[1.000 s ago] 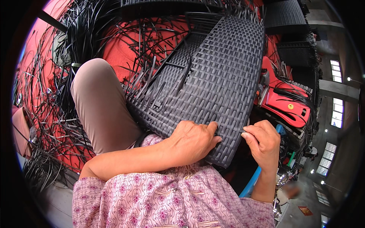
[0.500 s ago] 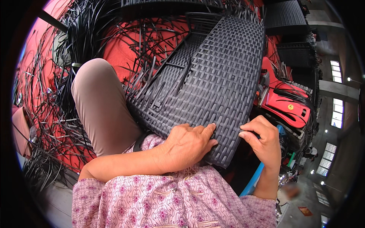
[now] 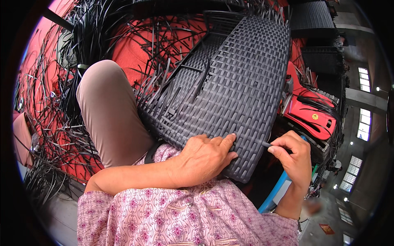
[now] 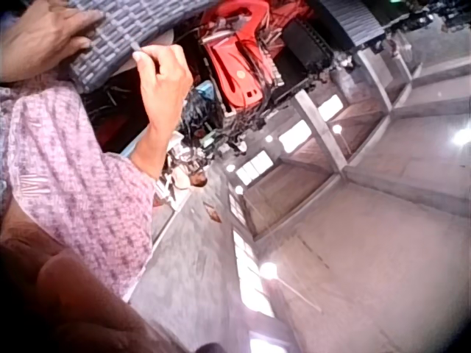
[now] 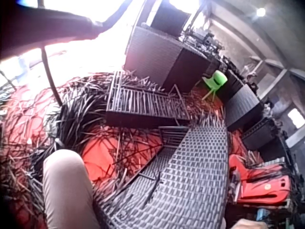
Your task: The person assembles a black woven furniture component by tucking loose strands into the weave, securing sections with a staple gun, and trimming excess material using a pair of shears.
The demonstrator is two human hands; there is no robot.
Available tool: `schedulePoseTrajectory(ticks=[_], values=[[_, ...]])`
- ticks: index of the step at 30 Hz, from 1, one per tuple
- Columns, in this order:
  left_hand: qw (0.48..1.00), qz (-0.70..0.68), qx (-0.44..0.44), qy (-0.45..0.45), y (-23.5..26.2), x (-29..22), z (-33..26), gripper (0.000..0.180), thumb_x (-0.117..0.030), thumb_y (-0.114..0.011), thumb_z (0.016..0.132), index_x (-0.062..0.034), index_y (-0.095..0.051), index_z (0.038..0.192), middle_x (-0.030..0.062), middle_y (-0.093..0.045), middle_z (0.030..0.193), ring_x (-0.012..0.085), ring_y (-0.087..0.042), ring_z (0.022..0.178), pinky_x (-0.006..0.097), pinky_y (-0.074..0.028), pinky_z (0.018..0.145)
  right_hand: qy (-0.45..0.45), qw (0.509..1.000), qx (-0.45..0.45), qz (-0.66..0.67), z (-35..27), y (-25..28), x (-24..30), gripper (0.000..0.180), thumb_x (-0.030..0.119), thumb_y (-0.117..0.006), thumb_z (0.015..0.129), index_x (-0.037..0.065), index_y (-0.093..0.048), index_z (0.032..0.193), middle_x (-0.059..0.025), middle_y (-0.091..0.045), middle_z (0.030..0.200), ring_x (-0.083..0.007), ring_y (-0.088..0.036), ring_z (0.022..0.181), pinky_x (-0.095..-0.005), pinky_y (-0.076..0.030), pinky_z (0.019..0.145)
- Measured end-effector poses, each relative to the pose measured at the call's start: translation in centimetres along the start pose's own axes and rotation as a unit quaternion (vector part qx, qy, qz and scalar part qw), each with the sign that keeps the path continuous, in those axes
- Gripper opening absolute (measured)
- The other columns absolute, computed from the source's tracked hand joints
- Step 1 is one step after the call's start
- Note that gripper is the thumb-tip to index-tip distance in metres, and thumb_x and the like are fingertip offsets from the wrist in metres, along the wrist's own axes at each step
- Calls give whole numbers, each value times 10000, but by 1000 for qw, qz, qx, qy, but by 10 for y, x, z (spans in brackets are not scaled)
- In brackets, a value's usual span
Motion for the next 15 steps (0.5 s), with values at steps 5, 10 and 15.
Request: schedulePoseTrajectory(ticks=[5, 10, 15], values=[[998, -38, -5, 47, 4, 10, -2, 453, -314, -690, 973, 24, -625, 1267, 180, -715, 847, 356, -693, 695, 444, -541, 636, -2, 1000, 4, 19, 1, -2, -4, 145, 53, -826, 792, 14, -739, 900, -85, -639, 790, -206, -629, 678, -323, -457, 607], [999, -3, 16, 32, 1, 9, 1, 449, -322, -685, 976, 29, -630, 1251, 182, -719, 848, 378, -690, 693, 465, -543, 628, 26, 999, -26, -38, -5, 8, 3, 164, 41, -834, 773, 17, -745, 909, -89, -640, 802, -213, -632, 684, -328, -461, 605], [998, -39, 22, 38, -2, 16, 4, 423, -330, -683, 973, 19, -636, 1207, 163, -712, 793, 354, -692, 671, 438, -544, 623, 53, 997, -35, -33, -3, 6, 4, 167, 23, -830, 768, 17, -751, 915, -90, -643, 802, -218, -635, 686, -333, -467, 603]])
Point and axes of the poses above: each hand's wrist, its own z-axis towards the middle knuckle, its own y-axis out of the back of the hand, x = y × z, the point moved 5 cm from there along z, towards the middle knuckle
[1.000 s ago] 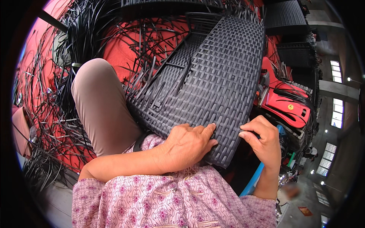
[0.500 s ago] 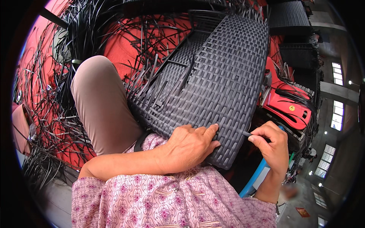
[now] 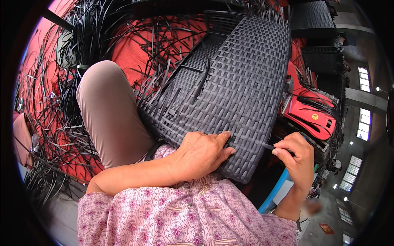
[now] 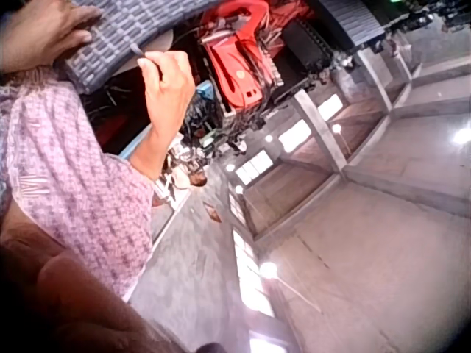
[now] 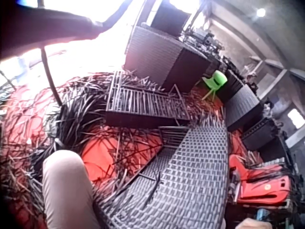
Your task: The person assembles a black woven furniture component by tucking loose strands into the weave, securing sections with a staple gun, and trimming excess material using a pair of shears.
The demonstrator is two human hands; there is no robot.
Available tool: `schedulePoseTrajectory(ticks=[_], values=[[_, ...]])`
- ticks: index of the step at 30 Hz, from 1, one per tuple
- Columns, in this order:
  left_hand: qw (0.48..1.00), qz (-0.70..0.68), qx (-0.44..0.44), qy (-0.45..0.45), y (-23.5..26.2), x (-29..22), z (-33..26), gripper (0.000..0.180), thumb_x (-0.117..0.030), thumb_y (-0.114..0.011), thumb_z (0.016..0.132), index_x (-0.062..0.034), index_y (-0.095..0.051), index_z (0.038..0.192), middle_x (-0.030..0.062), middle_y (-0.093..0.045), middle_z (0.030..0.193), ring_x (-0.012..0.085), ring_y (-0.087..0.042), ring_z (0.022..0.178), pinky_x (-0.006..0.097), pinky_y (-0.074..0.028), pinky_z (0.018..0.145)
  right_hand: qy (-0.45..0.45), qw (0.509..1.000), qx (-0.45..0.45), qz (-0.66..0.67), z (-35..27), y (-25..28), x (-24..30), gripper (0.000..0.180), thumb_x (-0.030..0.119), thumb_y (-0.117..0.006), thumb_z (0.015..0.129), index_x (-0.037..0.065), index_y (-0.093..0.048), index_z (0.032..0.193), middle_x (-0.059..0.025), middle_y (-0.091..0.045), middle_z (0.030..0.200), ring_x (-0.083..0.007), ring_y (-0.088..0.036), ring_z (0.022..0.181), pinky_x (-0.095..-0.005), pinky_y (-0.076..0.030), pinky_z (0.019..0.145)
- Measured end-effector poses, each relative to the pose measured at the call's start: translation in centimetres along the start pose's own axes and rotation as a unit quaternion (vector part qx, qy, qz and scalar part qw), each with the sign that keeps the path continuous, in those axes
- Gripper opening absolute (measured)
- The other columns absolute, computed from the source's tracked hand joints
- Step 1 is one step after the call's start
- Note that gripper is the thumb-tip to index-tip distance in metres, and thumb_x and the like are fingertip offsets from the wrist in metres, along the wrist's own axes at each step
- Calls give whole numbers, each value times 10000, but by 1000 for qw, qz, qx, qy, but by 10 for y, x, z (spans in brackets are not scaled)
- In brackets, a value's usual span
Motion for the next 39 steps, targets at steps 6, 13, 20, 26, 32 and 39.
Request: schedulePoseTrajectory(ticks=[6, 13, 20, 26, 32, 39], values=[[996, 80, -30, -20, 3, -9, -3, 383, -319, -686, 966, 9, -642, 1158, 144, -706, 759, 318, -695, 651, 409, -545, 613, -22, 999, 19, 15, -1, -5, 0, 165, 31, -830, 776, 24, -756, 923, -90, -653, 805, -216, -644, 693, -330, -472, 609], [997, 9, -75, -11, 6, 5, -7, 335, -274, -685, 972, -20, -661, 1188, 161, -704, 820, 350, -683, 699, 445, -538, 661, 7, 1000, 14, 11, 6, -13, 3, 163, 37, -832, 782, 28, -758, 928, -86, -659, 807, -212, -648, 702, -327, -480, 620], [996, -2, -77, 40, 18, 23, -4, 314, -164, -677, 949, -32, -666, 1234, 158, -691, 914, 376, -678, 787, 466, -545, 689, -18, 999, 12, 43, 4, -15, -3, 160, 24, -831, 785, 20, -760, 929, -80, -668, 812, -201, -646, 707, -321, -480, 625], [996, 51, -72, -13, 20, 13, -5, 296, -150, -684, 945, -62, -686, 1227, 122, -670, 854, 325, -665, 740, 435, -531, 663, 3, 999, 21, 45, 7, -17, -5, 185, 33, -841, 768, 15, -758, 933, -84, -667, 818, -208, -634, 697, -324, -472, 619], [996, 72, -57, -8, 7, 10, -10, 284, -159, -669, 963, -24, -680, 1214, 117, -682, 860, 298, -675, 746, 412, -532, 705, -2, 1000, 6, 13, 1, -8, 0, 209, 25, -840, 750, 20, -750, 938, -96, -652, 822, -240, -633, 696, -347, -471, 608], [998, 39, -40, 9, 4, 15, -9, 287, -182, -653, 975, -11, -677, 1205, 138, -699, 867, 329, -691, 765, 431, -547, 700, 28, 999, 21, -20, 2, -6, 5, 213, 25, -836, 750, 26, -741, 941, -100, -640, 806, -254, -642, 698, -364, -479, 603]])
Point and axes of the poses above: each hand's wrist, its own z-axis towards the middle knuckle, its own y-axis out of the back of the hand, x = y × z, the point moved 5 cm from there along z, towards the middle knuckle
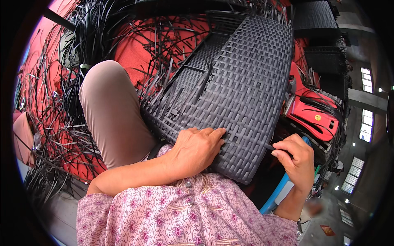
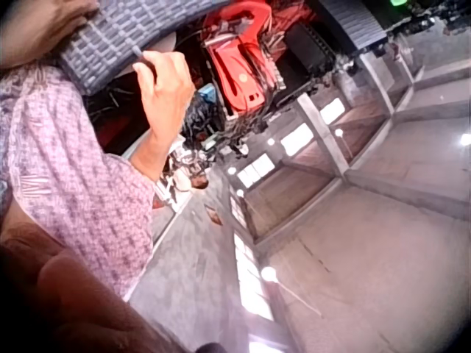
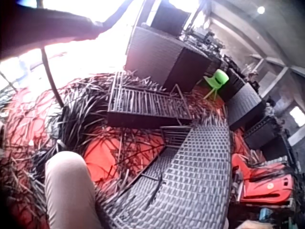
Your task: The person assembles a black woven furniture component by tucking loose strands into the weave, securing sections with a staple gun, and trimming excess material using a pair of shears.
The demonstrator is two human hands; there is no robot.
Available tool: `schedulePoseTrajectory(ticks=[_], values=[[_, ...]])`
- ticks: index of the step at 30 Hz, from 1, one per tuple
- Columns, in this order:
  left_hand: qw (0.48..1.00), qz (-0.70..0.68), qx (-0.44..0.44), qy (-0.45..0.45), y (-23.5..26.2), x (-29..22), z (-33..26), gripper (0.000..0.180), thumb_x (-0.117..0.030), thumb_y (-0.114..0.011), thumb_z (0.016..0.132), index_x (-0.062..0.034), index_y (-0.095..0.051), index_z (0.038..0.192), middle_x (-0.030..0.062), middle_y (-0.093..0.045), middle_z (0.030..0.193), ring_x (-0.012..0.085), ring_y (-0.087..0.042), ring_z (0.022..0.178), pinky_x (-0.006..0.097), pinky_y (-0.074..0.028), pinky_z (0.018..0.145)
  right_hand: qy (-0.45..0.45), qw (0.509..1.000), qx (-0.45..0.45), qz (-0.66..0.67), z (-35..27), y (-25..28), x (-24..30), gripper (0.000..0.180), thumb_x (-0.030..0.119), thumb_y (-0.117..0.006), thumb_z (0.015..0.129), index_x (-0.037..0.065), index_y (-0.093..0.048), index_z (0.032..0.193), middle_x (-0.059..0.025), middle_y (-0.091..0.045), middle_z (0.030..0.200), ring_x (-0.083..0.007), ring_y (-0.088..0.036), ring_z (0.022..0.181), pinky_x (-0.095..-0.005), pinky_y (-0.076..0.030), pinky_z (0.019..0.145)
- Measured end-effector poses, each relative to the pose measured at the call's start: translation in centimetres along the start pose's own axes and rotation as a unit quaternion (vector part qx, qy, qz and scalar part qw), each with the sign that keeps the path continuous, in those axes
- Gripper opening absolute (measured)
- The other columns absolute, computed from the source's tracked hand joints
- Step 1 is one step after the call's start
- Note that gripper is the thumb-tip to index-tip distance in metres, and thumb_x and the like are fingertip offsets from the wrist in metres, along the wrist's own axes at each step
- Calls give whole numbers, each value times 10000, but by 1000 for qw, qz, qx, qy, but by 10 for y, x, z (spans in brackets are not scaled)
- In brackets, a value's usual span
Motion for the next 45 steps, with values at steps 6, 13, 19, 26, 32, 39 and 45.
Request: schedulePoseTrajectory(ticks=[6, 13, 19, 26, 32, 39, 45], values=[[999, 25, 9, -22, -4, 0, 3, 304, -214, -667, 969, -22, -682, 1204, 133, -701, 847, 316, -693, 728, 424, -548, 672, 3, 1000, 13, 15, 6, -2, 1, 210, 32, -838, 750, 22, -744, 937, -100, -651, 816, -260, -648, 713, -363, -489, 618], [990, 110, -24, -81, 2, -6, -1, 323, -247, -690, 959, -40, -683, 1207, 91, -669, 830, 279, -659, 663, 386, -536, 656, 14, 1000, 6, 25, 11, -13, 6, 182, 31, -834, 757, 22, -750, 919, -91, -667, 822, -252, -655, 721, -353, -503, 630], [997, -42, -63, -32, 12, 13, -2, 222, -161, -692, 949, -47, -716, 1138, 133, -687, 857, 330, -691, 739, 428, -562, 681, 18, 1000, -1, 3, 10, -13, 7, 181, 36, -834, 752, 30, -750, 912, -89, -661, 815, -251, -655, 720, -359, -504, 630], [998, 17, -60, 6, 22, 18, -1, 230, -116, -683, 934, -71, -723, 1157, 116, -682, 854, 335, -672, 715, 440, -554, 648, 20, 996, -39, -75, 1, 2, 11, 215, 41, -850, 706, 28, -734, 886, -92, -645, 823, -266, -652, 725, -372, -501, 618], [995, 80, -38, -43, 12, 8, -7, 293, -139, -690, 927, -54, -693, 1207, 80, -631, 798, 282, -644, 677, 393, -524, 659, 37, 998, -40, -38, 3, -2, 8, 217, 30, -853, 701, 24, -735, 883, -93, -648, 829, -264, -652, 729, -373, -499, 616], [993, 108, -20, -51, 6, 6, -10, 336, -154, -684, 927, -31, -671, 1239, 68, -631, 796, 243, -649, 677, 388, -510, 653, 35, 998, -38, -32, 4, -5, 8, 228, 24, -853, 696, 24, -745, 896, -95, -651, 832, -265, -650, 727, -364, -503, 622], [994, 106, -11, -39, -2, 9, -13, 367, -159, -684, 932, -23, -646, 1270, 83, -645, 811, 250, -649, 677, 387, -512, 645, 14, 997, -57, -51, 0, 1, 10, 208, 13, -840, 701, 21, -726, 875, -100, -642, 818, -271, -643, 712, -374, -495, 609]])
Point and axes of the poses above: each hand's wrist, its own z-axis towards the middle knuckle, its own y-axis out of the back of the hand, x = y × z, the point moved 5 cm from there along z, towards the middle knuckle
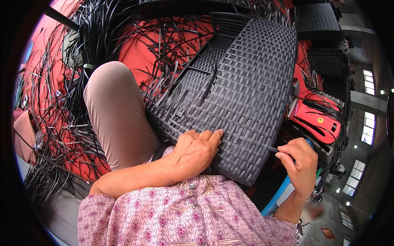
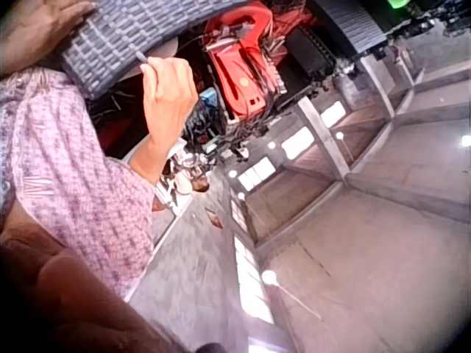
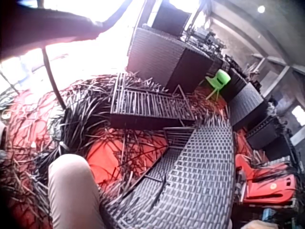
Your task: The person assembles a black woven furniture component by tucking loose strands into the weave, securing sections with a staple gun, and trimming excess material using a pair of shears.
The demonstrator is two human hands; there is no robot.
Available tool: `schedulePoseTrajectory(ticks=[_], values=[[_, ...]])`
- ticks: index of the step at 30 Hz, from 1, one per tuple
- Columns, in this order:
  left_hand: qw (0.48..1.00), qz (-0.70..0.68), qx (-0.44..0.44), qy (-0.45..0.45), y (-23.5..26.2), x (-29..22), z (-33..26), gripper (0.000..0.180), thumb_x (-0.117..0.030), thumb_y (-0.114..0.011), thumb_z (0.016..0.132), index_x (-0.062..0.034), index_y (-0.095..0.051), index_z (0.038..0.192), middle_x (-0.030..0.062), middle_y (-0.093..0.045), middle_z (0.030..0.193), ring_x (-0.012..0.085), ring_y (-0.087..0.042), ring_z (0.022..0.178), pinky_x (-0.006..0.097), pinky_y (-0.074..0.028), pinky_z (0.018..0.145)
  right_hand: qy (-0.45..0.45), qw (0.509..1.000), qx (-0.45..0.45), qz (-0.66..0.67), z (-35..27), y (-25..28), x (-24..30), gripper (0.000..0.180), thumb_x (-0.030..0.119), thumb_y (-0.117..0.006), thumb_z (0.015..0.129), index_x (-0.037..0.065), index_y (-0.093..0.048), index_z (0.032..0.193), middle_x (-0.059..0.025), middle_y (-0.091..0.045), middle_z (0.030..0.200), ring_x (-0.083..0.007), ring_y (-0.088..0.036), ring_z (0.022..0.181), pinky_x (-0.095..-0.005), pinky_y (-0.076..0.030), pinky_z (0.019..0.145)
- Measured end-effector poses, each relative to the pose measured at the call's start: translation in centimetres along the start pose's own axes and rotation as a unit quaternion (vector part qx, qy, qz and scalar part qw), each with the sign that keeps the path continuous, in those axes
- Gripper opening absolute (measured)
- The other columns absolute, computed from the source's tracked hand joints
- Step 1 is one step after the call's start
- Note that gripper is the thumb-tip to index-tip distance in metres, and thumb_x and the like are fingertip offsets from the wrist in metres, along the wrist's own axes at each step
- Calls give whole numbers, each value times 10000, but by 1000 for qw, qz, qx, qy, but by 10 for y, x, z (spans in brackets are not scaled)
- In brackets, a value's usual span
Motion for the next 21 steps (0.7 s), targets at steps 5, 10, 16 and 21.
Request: schedulePoseTrajectory(ticks=[5, 10, 16, 21], values=[[999, -20, -2, 32, 2, 0, 0, 367, -168, -674, 952, -20, -634, 1286, 93, -656, 827, 266, -655, 706, 392, -523, 661, 20, 1000, 10, -14, 0, 0, 0, 203, 19, -837, 707, 23, -713, 869, -100, -641, 816, -277, -640, 709, -382, -491, 602], [999, -34, 2, 26, 1, 1, -1, 350, -170, -668, 958, -16, -641, 1272, 98, -670, 844, 272, -664, 731, 390, -530, 677, 26, 999, 15, -33, -1, 6, 6, 225, 40, -850, 687, 25, -714, 867, -92, -642, 820, -274, -640, 722, -384, -489, 600], [999, -23, 18, 33, -1, 1, 1, 349, -178, -668, 956, -19, -646, 1266, 93, -680, 853, 262, -674, 735, 392, -530, 681, 51, 998, 14, -36, 4, 6, 7, 253, 58, -864, 666, 29, -713, 867, -84, -640, 807, -269, -634, 726, -378, -482, 595], [999, 7, 23, 25, 1, -1, 3, 338, -186, -670, 948, -22, -644, 1243, 93, -682, 834, 266, -677, 709, 394, -529, 676, 33, 999, 25, 4, 4, -1, -8, 232, 41, -858, 684, 17, -712, 863, -88, -632, 790, -256, -622, 703, -360, -464, 595]])
Point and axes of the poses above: each hand's wrist, its own z-axis towards the middle knuckle, its own y-axis out of the back of the hand, x = y × z, the point moved 5 cm from there along z, towards the middle knuckle
